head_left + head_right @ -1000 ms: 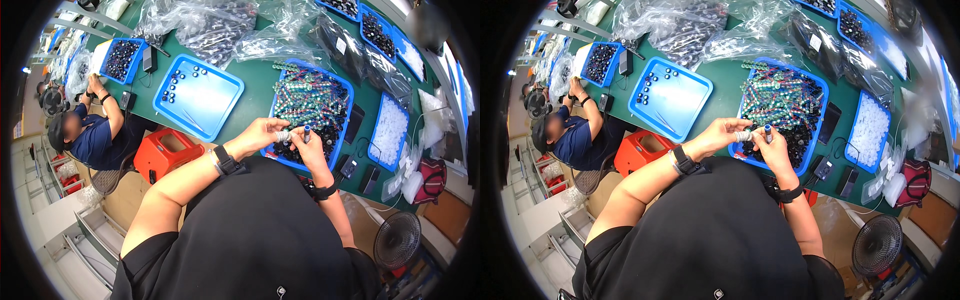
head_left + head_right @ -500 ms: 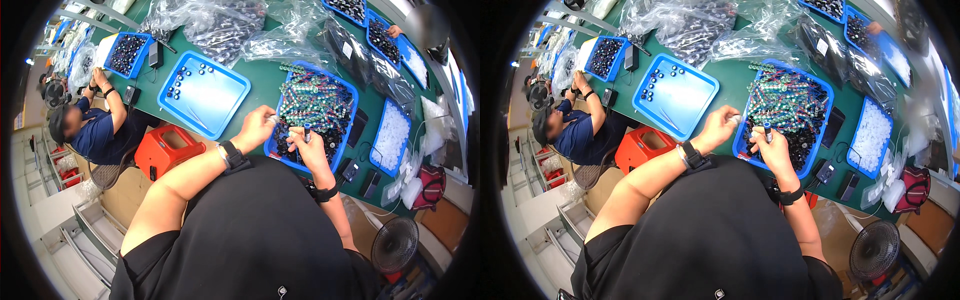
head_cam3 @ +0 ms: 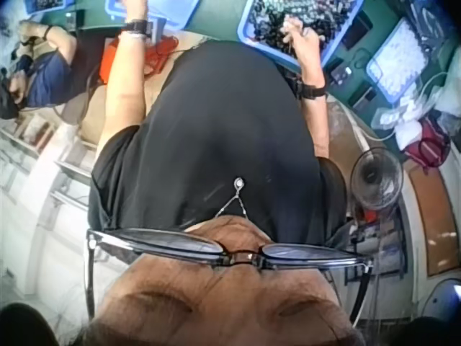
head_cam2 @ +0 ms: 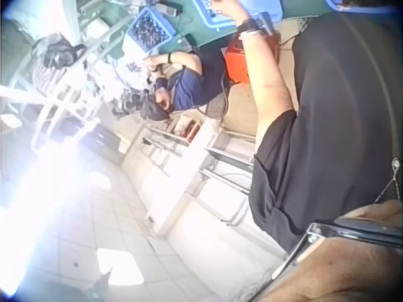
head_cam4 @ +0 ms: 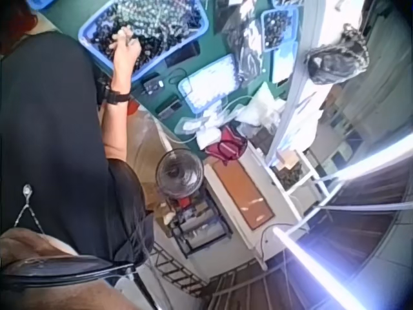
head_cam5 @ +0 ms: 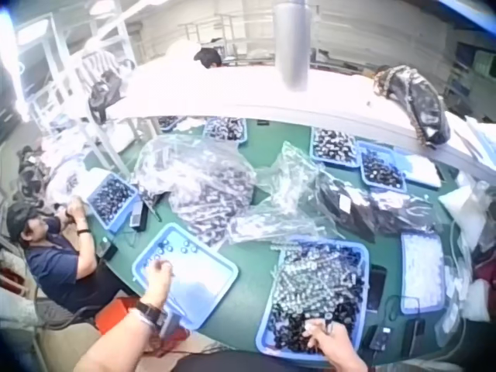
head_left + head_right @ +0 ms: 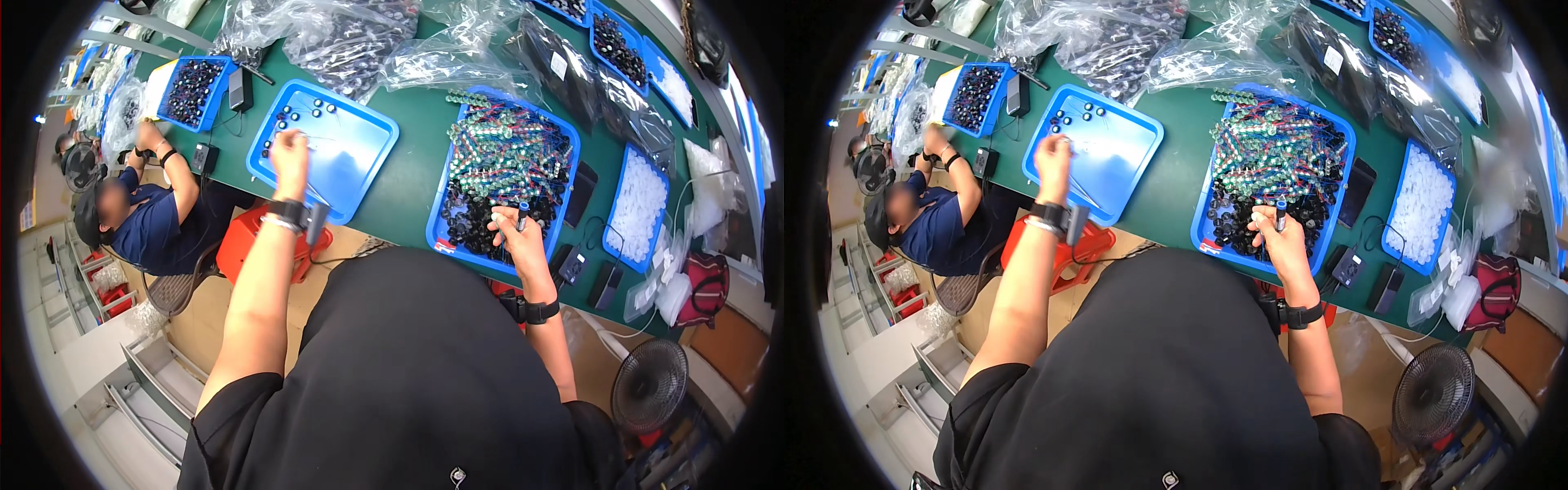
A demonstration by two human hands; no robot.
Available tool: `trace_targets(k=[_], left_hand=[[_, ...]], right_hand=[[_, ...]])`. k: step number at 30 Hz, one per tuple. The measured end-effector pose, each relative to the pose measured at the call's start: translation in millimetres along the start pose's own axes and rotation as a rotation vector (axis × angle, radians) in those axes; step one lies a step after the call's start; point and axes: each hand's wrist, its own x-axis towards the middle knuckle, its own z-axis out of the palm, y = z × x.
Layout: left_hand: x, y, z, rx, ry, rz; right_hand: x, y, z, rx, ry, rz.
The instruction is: The person sits at a green workbench and repeatedly picks up small cylindrical components from a blue tray. They use a handheld tool to press or adjust the top of each component before placing it into a separate blue tray. The process is repetitive and involves handling individual units one at a time.
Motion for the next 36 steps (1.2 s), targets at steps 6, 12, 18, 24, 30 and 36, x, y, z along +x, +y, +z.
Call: trace_targets(k=[6, 12, 18, 24, 30, 36], left_hand=[[4.9, 43.0, 17.7, 0.617, 0.046, 0.453], [-139.0, 65.1, 127.5, 0.548, -0.788, 1.025], [-172.1, 49.2, 164.6, 0.780, -0.838, 1.068], [-175.5, 49.0, 164.6, 0.849, -0.768, 1.220], [-169.4, 61.6, 154.9, 0.617, -0.880, 0.930], [-148.1, 105.9, 137.4, -0.291, -1.111, -0.268]], right_hand=[[-1.0, 0.9, 1.3, 0.062, 0.016, -0.004], [-4.4, -2.9, 4.4, 0.064, -0.025, -0.035], [-7.4, -1.6, -1.9, 0.060, -0.022, -0.025], [-5.6, 0.7, -6.5, 0.103, -0.034, -0.020], [-3.9, -2.1, -4.8, 0.195, -0.072, -0.059], [0.4, -8.1, -3.3, 0.238, -0.181, -0.090]])
